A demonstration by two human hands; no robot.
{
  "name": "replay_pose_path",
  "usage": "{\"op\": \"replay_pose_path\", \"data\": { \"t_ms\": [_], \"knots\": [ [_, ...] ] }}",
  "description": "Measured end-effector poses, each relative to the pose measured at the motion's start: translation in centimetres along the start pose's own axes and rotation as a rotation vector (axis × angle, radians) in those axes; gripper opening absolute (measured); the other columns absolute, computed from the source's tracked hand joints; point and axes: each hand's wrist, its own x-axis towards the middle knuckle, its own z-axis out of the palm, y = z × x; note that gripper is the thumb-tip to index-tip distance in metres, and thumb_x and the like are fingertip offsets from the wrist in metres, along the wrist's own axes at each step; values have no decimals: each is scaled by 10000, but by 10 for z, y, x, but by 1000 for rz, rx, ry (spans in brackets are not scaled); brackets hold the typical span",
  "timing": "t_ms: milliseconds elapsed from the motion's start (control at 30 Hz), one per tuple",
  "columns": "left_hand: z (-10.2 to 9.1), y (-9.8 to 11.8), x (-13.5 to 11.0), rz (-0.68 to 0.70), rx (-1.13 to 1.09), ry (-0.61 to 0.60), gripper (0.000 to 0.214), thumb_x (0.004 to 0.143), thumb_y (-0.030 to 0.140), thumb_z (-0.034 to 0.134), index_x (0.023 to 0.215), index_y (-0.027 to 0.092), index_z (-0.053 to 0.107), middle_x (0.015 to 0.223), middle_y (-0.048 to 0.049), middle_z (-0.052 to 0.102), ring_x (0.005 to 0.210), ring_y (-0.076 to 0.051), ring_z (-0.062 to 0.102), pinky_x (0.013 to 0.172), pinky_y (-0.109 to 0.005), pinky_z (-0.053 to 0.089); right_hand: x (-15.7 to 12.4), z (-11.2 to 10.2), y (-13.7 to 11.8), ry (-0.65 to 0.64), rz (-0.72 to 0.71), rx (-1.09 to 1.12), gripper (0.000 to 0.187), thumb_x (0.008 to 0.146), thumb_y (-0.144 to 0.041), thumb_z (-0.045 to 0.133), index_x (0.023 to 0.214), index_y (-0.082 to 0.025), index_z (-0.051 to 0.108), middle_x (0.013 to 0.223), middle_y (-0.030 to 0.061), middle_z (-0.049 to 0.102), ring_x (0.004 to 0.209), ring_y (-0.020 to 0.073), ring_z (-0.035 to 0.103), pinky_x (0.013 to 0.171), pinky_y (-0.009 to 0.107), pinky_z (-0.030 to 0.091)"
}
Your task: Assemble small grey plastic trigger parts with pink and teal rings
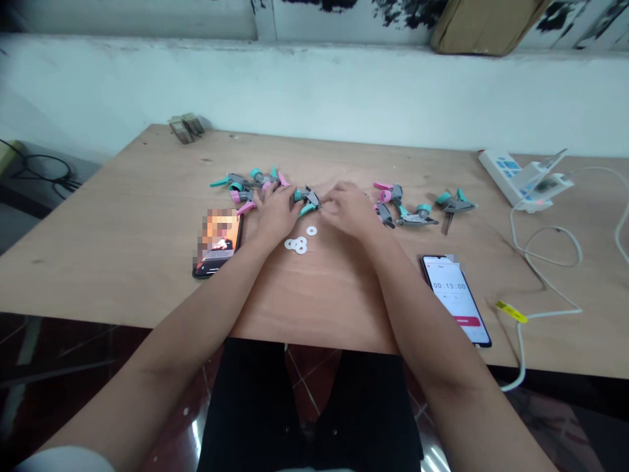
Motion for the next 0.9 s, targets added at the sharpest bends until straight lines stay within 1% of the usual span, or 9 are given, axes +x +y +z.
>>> {"op": "replay_pose_path", "data": {
  "t_ms": [100, 233, 333, 400, 467, 567, 700, 800, 900],
  "knots": [
    [-1, -1, 0, 12, -9, 18, 273, 963, 242, 627, 1213, 265, 735, 1363, -153, 691, 1470, -412, 431, 1245, -735, 7, 0, 2, -6, -245, -47, 230, 267, 815, -434, 790, 959, -211, 809, 902, 69, 714, 839, 236, 648, 791, 375, 514],
    [1, -4, 4, 33, -59, 82, 229, 964, 298, 664, 1172, 276, 760, 1323, -140, 704, 1415, -395, 485, 1264, -708, 75, -1, 7, -5, -355, 57, 440, 349, 771, -531, 822, 898, -208, 787, 840, 42, 718, 781, 200, 635, 718, 337, 480],
    [5, -7, 11, 51, -256, 169, 253, 968, 334, 685, 1199, 257, 754, 1330, -139, 676, 1338, -336, 568, 1259, -590, 277, 0, 5, -5, -405, 93, 473, 385, 722, -550, 854, 883, -206, 787, 840, 44, 733, 777, 197, 638, 709, 333, 475],
    [9, -9, 15, 15, -449, 231, 291, 958, 383, 713, 1211, 243, 745, 1344, -135, 651, 1269, -293, 621, 1181, -488, 431, 1, 3, -7, -436, 110, 435, 386, 670, -523, 894, 864, -205, 791, 833, 48, 739, 775, 205, 644, 704, 334, 476],
    [13, -9, 18, -67, -662, 270, 344, 927, 432, 758, 1205, 232, 736, 1327, -126, 653, 1207, -267, 660, 1082, -423, 526, 1, 2, -8, -452, 137, 404, 364, 650, -502, 908, 815, -204, 781, 807, 49, 741, 759, 210, 649, 693, 337, 474],
    [16, -5, 19, -232, -977, 249, 367, 886, 432, 804, 1173, 220, 717, 1191, -95, 715, 1136, -240, 699, 994, -384, 580, -1, 6, -9, -368, 165, 435, 349, 720, -529, 861, 766, -202, 747, 767, 46, 733, 720, 198, 636, 666, 336, 466],
    [13, 8, 14, -400, -1330, 124, 176, 925, 320, 742, 1036, 190, 700, 1096, -69, 748, 1104, -183, 720, 1007, -335, 568, -4, 16, -15, -56, 126, 510, 358, 817, -567, 792, 792, -215, 733, 806, 47, 744, 704, 184, 627, 669, 338, 496],
    [9, 17, 9, -459, -1485, -36, 96, 954, 267, 671, 942, 172, 684, 1049, -77, 762, 1115, -190, 727, 999, -323, 564, -2, 21, -21, 130, 89, 471, 321, 868, -562, 757, 864, -242, 769, 894, 49, 777, 771, 205, 667, 744, 367, 545],
    [7, 23, 7, -504, -1550, -116, 74, 959, 240, 648, 949, 178, 685, 1016, -76, 768, 1129, -207, 723, 977, -330, 573, 0, 24, -22, 200, 96, 462, 308, 907, -558, 711, 917, -261, 790, 960, 48, 798, 851, 231, 709, 797, 390, 572]
  ]
}}
